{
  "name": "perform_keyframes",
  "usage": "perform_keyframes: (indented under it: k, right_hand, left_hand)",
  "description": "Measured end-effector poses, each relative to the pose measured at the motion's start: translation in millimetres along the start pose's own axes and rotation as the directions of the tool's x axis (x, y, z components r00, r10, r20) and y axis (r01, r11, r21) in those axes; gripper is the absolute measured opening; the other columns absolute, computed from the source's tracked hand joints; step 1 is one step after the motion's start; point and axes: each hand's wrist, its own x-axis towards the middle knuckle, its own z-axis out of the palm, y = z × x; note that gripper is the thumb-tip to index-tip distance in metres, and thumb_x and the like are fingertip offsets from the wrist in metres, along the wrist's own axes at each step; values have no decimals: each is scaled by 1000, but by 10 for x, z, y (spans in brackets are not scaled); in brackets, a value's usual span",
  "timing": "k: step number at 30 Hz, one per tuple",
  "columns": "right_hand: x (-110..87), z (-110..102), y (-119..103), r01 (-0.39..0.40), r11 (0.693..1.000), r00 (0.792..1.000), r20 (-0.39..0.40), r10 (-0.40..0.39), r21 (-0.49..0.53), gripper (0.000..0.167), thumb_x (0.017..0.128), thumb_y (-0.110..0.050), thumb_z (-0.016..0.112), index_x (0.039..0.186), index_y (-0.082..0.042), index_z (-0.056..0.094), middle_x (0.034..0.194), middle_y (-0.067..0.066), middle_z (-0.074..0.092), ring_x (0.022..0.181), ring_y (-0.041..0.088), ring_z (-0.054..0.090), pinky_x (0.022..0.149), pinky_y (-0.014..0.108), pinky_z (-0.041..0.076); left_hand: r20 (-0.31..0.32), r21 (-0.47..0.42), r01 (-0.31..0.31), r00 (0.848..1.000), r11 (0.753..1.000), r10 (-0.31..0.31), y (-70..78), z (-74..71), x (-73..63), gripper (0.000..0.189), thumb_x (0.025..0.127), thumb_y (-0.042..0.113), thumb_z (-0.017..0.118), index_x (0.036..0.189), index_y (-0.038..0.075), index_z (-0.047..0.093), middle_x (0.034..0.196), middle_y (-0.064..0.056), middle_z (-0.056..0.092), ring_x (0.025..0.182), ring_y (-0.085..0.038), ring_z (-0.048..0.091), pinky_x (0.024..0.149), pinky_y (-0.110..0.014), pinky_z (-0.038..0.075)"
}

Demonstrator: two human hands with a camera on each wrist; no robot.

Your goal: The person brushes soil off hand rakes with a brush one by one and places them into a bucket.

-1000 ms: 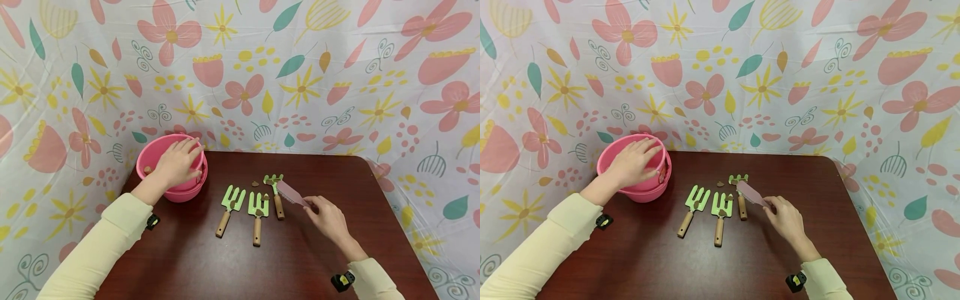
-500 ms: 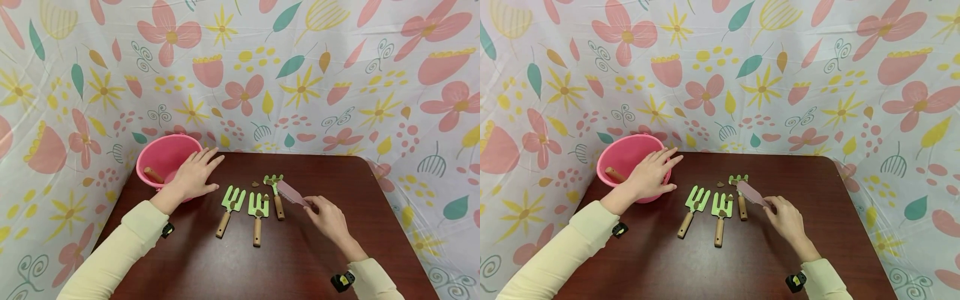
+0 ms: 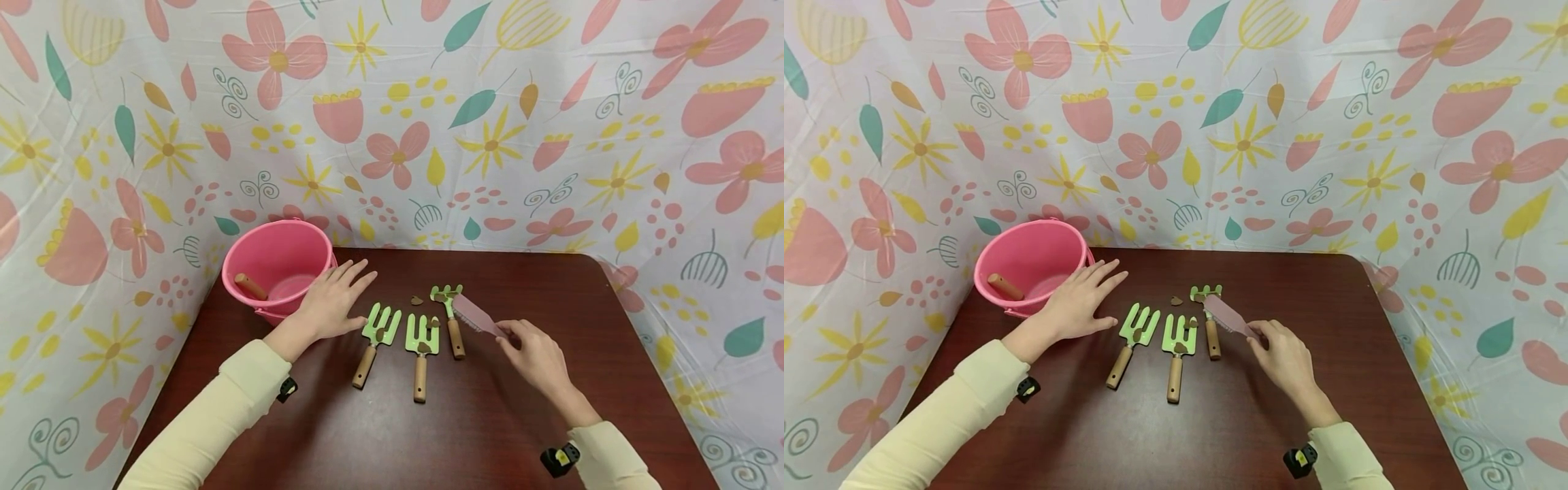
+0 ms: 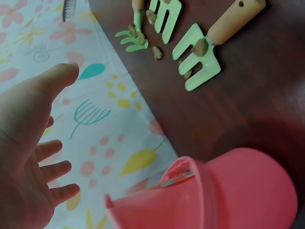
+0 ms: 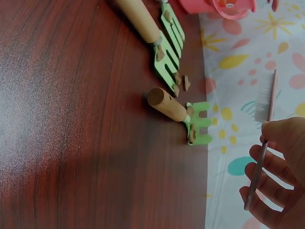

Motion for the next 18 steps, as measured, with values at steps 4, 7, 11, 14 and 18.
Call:
perform_keyframes:
  k: [4,7,11,14,18]
  right_hand:
    - [4,11,2,3,1000,1000,3,-3,1,24,77,-18,72,101,-18,67,84,-4,62,60,7,50,46,24,36]
    - [4,17,4,0,1000,1000,5,0,0,24,77,-18,72,101,-18,67,84,-4,62,60,8,50,46,24,36]
    - [2,22,6,-3,1000,1000,6,3,-2,24,78,-18,72,101,-18,67,84,-3,63,60,7,50,46,24,35]
    - [-1,25,8,-5,1000,1000,7,5,-1,24,78,-18,72,101,-18,67,85,-3,63,60,7,49,46,24,35]
    - [-4,25,5,-6,1000,1000,5,6,2,24,77,-17,72,101,-18,67,84,-3,62,60,8,50,46,24,35]
  left_hand:
    - [17,4,0,1000,1000,0,33,105,-17,84,74,49,69,143,18,32,150,-10,24,135,-33,27,107,-48,26]
    - [21,-1,4,1000,1000,-4,54,181,-32,83,74,48,69,142,17,33,149,-10,26,134,-34,29,106,-48,27]
    - [27,-35,24,999,999,-23,83,276,-52,82,74,47,70,142,17,34,148,-10,27,133,-34,31,105,-49,28]
    - [36,-45,39,999,998,-37,104,350,-69,82,74,48,69,142,18,35,148,-9,28,132,-33,33,104,-49,30]
    - [36,-52,60,998,997,-59,130,467,-92,81,74,49,68,141,18,36,147,-9,30,129,-31,37,101,-48,33]
